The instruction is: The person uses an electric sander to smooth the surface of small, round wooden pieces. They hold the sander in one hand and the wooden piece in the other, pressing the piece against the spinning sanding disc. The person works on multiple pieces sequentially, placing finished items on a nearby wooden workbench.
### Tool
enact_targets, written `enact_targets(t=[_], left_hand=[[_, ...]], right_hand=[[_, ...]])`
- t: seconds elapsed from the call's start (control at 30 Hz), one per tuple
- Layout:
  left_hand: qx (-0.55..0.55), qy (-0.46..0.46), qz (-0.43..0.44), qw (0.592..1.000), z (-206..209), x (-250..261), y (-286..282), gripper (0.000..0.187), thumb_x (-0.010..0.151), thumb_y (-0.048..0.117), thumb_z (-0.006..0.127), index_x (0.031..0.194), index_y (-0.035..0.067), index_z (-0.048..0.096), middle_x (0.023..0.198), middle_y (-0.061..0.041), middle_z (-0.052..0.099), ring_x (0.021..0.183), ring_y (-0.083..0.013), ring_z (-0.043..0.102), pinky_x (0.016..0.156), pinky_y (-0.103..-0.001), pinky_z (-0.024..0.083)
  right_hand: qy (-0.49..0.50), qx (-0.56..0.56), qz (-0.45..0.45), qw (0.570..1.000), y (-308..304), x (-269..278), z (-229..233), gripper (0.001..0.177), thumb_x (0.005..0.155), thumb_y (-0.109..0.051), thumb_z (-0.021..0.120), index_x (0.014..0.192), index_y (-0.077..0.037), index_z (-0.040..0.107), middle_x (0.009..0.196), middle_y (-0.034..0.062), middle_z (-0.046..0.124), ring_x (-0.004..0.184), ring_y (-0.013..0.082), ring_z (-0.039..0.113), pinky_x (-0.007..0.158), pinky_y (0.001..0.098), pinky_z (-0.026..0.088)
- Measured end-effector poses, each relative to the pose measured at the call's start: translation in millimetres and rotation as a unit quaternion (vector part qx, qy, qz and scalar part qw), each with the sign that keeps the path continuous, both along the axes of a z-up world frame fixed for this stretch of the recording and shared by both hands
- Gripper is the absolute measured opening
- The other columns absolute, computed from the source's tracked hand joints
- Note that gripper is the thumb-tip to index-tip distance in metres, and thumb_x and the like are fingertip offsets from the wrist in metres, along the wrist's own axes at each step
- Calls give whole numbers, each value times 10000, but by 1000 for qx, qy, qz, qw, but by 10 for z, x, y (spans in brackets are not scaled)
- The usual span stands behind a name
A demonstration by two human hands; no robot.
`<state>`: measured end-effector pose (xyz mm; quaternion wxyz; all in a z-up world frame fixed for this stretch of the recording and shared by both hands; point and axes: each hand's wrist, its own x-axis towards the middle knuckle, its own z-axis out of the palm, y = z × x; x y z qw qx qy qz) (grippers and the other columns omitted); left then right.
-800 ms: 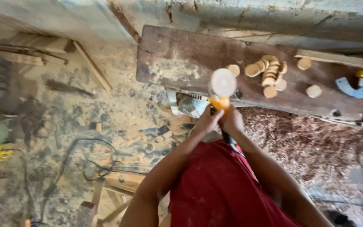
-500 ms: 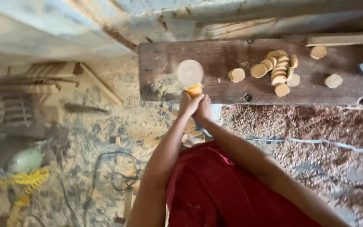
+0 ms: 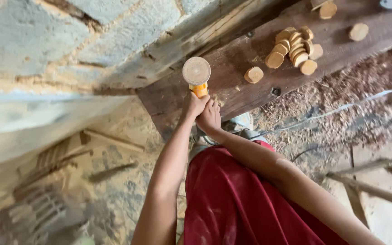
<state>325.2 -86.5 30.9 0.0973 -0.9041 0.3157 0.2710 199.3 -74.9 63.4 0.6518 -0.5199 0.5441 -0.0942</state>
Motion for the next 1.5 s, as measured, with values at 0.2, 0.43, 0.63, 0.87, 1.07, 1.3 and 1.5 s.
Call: enact_targets(t=[0.2, 0.43, 0.63, 0.87, 1.07, 1.3, 1.5], left_hand=[[-147, -37, -89, 984, 162, -85, 63, 746, 740, 339, 793, 1285, -95, 528, 1068, -329, 669, 909, -480, 694, 757, -546, 590], [-61, 10, -23, 998, 417, -153, -19, 640, 748, 383, 835, 1184, -20, 598, 1092, -276, 710, 971, -430, 724, 803, -505, 592], [-163, 191, 112, 962, 777, -357, -17, 653, 716, 240, 834, 1266, 21, 558, 1144, -148, 724, 1025, -251, 726, 865, -370, 580], [-172, 323, 136, 921, 984, -742, -201, 681, 683, 83, 778, 1330, 26, 572, 1168, -78, 698, 1047, -186, 697, 915, -331, 566], [-129, 276, 98, 947, 958, -710, -206, 664, 660, 87, 782, 1284, 13, 568, 1111, -89, 714, 1008, -197, 716, 891, -326, 575], [-154, 329, 34, 931, 995, -460, -154, 642, 672, 139, 783, 1266, -12, 593, 1120, -122, 734, 1037, -231, 727, 918, -341, 574], [-51, 193, -86, 976, 977, -417, -302, 732, 610, 236, 840, 1259, 29, 571, 1076, -219, 756, 1025, -355, 746, 865, -424, 596]], right_hand=[[-46, -102, 43, 993, 76, 73, -61, 563, 860, -214, 712, 1325, 26, 506, 1263, 288, 544, 1168, 505, 516, 1010, 534, 462], [-150, 148, -44, 977, 91, -226, -127, 482, 798, -152, 740, 1237, 9, 627, 1109, 197, 713, 1015, 325, 684, 906, 482, 559], [-406, 442, -284, 748, 129, -299, -529, 448, 1092, -338, 477, 1407, -36, 579, 1265, 141, 677, 1130, 234, 659, 984, 416, 480], [-583, 539, -336, 506, 70, -357, -458, 619, 1052, -514, 409, 1397, -22, 554, 1313, 143, 684, 1203, 284, 647, 1061, 411, 492], [-512, 466, -410, 593, 166, -191, -312, 549, 1104, -451, 449, 1385, 4, 570, 1288, 161, 674, 1145, 279, 666, 1005, 406, 528], [-457, 473, -439, 612, 145, -16, -232, 592, 1087, -515, 432, 1385, -25, 579, 1278, 136, 676, 1122, 259, 657, 977, 399, 528], [-442, 444, -437, 645, 146, -19, -382, 635, 1044, -563, 401, 1375, -53, 584, 1261, 113, 693, 1114, 234, 683, 962, 388, 548]])
